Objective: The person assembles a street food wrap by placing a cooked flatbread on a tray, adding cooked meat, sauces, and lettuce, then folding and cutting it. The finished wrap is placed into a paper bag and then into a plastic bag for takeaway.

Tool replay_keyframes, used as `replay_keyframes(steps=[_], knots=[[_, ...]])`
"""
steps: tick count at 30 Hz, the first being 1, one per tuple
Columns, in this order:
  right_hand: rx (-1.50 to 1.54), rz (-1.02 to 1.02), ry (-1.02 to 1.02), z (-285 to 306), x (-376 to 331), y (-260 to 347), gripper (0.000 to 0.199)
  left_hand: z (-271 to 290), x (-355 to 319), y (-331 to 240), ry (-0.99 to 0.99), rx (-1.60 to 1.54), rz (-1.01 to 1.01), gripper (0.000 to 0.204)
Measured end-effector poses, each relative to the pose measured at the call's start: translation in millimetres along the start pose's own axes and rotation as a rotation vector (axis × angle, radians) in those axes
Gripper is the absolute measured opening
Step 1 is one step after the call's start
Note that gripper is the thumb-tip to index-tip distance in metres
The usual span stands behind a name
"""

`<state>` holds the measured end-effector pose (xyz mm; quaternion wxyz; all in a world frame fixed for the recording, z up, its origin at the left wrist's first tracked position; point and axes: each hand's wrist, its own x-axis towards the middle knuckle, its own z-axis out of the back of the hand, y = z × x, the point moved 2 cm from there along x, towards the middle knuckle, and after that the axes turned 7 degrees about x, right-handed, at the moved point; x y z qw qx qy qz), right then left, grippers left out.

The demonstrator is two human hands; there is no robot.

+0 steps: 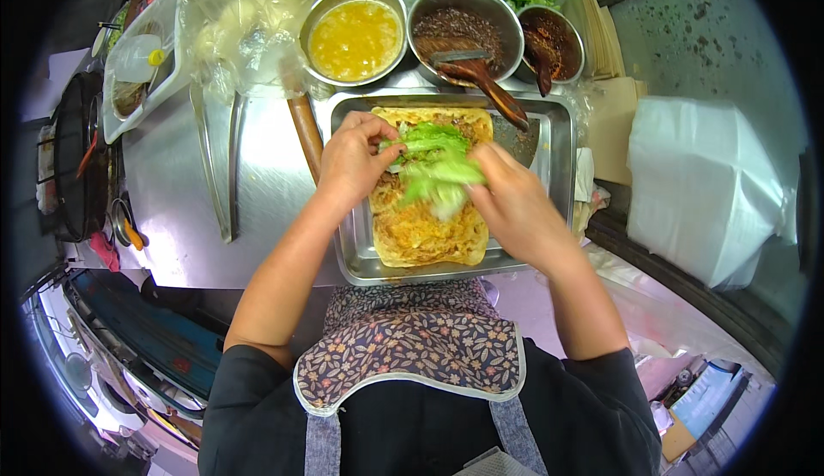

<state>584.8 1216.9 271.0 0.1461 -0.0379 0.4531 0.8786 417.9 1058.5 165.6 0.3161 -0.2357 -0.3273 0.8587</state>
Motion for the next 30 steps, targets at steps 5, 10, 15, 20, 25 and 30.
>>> replay_keyframes(steps=[5,10,15,20,25,30], knots=[[-0.485,0.11,-0.213,-65,35,-79,0.019,0,-4,-4,-0.066,0.143,-0.048,0.022],[-0.434,0.095,-0.302,-83,40,-93,0.02,-16,-10,-37,-0.192,0.228,-0.193,0.032],[-0.39,0.172,-0.326,-67,35,-96,0.032,-36,-1,-22,-0.211,0.275,-0.133,0.02],[-0.024,-0.15,-0.418,-29,32,-112,0.05,-39,-2,-18,-0.259,0.35,-0.102,0.022],[-0.117,-0.318,-0.319,-40,71,-118,0.075,-38,5,-13,-0.162,0.304,0.114,0.049],[0.108,-0.285,-0.158,-43,79,-121,0.064,-18,15,-18,-0.095,0.473,0.198,0.08]])
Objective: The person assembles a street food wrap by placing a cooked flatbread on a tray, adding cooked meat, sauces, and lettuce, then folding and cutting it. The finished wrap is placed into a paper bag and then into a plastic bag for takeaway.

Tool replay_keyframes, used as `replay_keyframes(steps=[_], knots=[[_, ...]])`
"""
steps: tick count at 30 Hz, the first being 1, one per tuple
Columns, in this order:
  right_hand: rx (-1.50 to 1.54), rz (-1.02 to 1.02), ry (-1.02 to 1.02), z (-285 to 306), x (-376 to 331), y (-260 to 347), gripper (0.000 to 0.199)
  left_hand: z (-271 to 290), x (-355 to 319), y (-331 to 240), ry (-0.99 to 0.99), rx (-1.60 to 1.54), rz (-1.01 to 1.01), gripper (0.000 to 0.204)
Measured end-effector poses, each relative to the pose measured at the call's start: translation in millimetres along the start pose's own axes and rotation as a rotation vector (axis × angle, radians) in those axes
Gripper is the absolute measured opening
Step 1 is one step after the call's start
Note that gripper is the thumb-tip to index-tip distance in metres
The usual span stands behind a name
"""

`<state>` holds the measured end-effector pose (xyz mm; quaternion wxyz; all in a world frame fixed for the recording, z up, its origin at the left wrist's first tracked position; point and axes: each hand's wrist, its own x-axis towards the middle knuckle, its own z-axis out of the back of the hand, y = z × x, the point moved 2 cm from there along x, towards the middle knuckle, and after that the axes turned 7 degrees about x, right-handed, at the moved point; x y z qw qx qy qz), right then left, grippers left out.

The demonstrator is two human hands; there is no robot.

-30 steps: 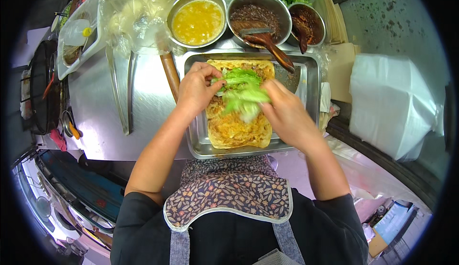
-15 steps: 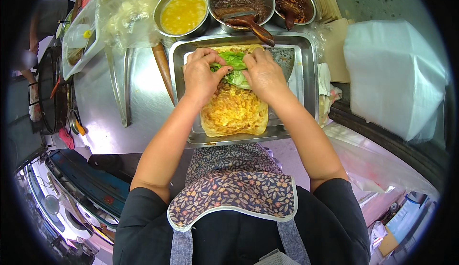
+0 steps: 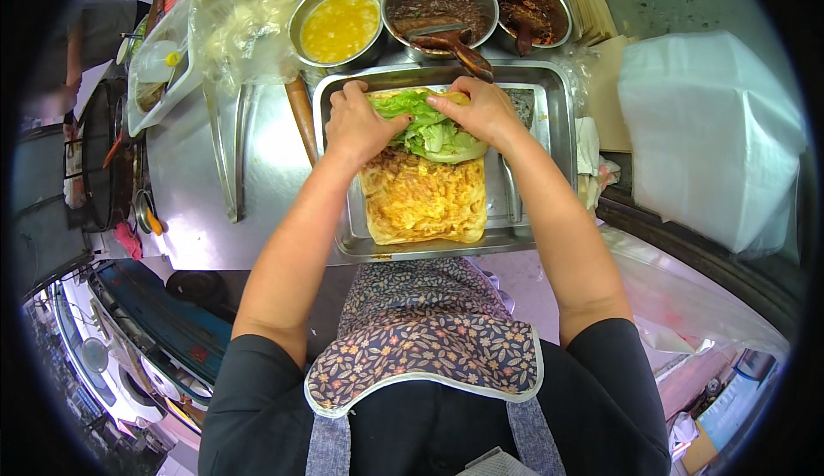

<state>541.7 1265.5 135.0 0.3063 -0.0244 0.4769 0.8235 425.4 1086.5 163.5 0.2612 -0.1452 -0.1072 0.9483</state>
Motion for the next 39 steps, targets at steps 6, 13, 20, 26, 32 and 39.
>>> replay_keyframes(steps=[6,13,20,26,32,39], knots=[[0.217,0.273,0.105,0,-12,6,0.059,31,9,1,0.349,0.07,-0.103,0.075],[-0.335,0.853,-0.122,-11,-78,22,0.057,11,-53,-10,-0.116,0.083,-0.439,0.032],[-0.45,0.96,-0.128,-47,-112,-9,0.048,-31,-96,4,-0.441,0.211,-0.648,0.021],[-0.595,0.96,-0.154,-58,-118,-15,0.052,12,-85,14,-0.198,-0.045,-0.615,0.048],[-0.369,0.822,-0.053,-20,-111,14,0.05,0,-49,14,0.099,0.186,-0.611,0.05],[-0.627,0.894,-0.214,-63,-88,5,0.042,-32,-84,27,-0.355,0.257,-0.789,0.051]])
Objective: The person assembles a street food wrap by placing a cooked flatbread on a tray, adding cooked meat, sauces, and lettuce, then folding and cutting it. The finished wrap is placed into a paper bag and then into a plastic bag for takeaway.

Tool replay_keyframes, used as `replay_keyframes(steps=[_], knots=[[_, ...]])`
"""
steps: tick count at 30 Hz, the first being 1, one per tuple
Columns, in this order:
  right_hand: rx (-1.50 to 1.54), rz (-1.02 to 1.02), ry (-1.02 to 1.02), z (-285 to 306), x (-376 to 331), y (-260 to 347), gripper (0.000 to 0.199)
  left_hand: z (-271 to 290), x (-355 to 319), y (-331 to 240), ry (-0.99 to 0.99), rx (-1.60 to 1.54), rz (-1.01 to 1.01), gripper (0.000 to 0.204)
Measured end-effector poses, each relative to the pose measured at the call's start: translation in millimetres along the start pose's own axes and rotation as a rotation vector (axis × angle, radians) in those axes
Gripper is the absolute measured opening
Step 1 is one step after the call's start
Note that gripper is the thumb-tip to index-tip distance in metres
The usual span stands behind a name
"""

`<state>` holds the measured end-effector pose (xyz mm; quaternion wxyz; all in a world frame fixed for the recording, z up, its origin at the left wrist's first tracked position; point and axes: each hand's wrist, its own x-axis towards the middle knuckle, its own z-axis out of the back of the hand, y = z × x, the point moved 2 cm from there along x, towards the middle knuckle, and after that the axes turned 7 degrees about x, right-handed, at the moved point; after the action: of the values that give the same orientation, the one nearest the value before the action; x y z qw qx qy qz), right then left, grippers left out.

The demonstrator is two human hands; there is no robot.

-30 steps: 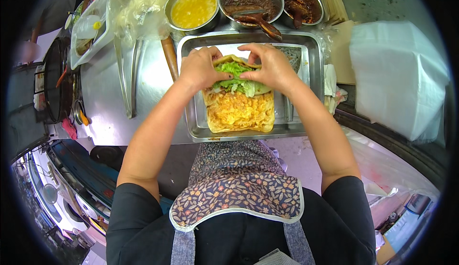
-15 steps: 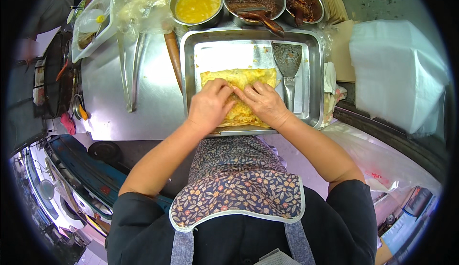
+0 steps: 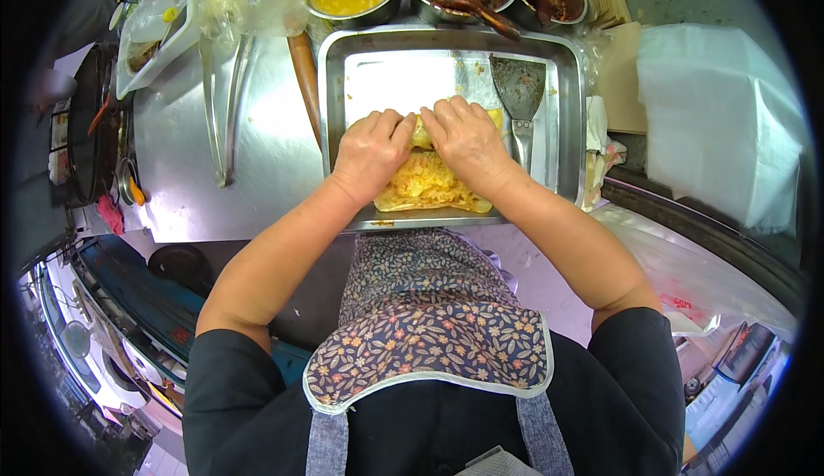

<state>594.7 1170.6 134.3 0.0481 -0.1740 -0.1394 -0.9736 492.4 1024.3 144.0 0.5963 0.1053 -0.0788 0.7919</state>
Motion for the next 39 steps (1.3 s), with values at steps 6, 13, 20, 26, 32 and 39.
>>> replay_keyframes(steps=[6,13,20,26,32,39], knots=[[-0.153,0.111,-0.135,-7,-14,9,0.04,25,11,6,0.235,-0.194,0.073,0.051],[0.045,0.024,0.082,4,-16,3,0.04,12,44,29,0.776,-0.348,0.262,0.055],[0.323,-0.196,0.314,38,-6,-43,0.07,18,20,4,0.307,-0.264,0.171,0.049],[0.149,-0.009,-0.085,28,16,-43,0.035,11,37,30,0.05,-0.122,0.032,0.051],[-0.006,0.061,-0.182,10,-13,-15,0.021,32,13,11,0.019,-0.208,-0.012,0.055],[0.208,0.032,-0.065,24,-44,3,0.039,35,-11,-8,0.113,-0.256,0.01,0.063]])
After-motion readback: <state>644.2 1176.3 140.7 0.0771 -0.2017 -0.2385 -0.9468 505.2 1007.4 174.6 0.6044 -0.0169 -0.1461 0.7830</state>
